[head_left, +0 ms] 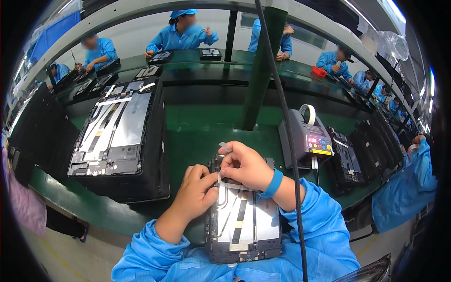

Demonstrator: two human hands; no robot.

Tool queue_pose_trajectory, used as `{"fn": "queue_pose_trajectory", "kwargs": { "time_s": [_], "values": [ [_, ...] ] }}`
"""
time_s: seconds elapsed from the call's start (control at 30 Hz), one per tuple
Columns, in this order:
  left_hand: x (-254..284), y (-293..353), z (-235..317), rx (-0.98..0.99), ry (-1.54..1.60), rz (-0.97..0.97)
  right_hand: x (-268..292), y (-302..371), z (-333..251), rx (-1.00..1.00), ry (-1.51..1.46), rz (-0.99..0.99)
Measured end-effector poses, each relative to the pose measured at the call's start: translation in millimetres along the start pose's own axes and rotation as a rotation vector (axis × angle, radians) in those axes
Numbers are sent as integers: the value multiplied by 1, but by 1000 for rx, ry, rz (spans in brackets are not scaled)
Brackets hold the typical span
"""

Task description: The person applies small white adhesive strips to the internal components of a black electronic device, likely a battery pack or power bank. They repeatedly pick up the device, apply the strips, and place it back on the table, working on multiple units in a factory setting.

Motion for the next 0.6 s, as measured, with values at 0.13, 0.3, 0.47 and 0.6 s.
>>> {"fn": "queue_pose_trajectory", "kwargs": {
  "time_s": [0.13, 0.3, 0.47, 0.6],
  "values": [
    [1, -1, 1, 6, 7, -3, -1, 4, -3, 71, -62, -14],
    [3, -1, 1, 5, -4, -5, 10, 6, -12, 169, 189, 57],
    [2, -3, 1, 0, 13, -8, 21, 4, -8, 41, 136, -5],
    [0, 0, -2, 11, 38, -15, 24, -7, -4, -61, 41, -52]
  ]
}}
Point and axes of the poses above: each hand's wrist, its own y-axis away from the middle knuckle, its own x-axis out of the back of the hand, z = x × y, the point moved 2 cm from there along -y, towards the middle knuckle, and after that the axes turned 2 degrees about -y, right-handed, at the moved point
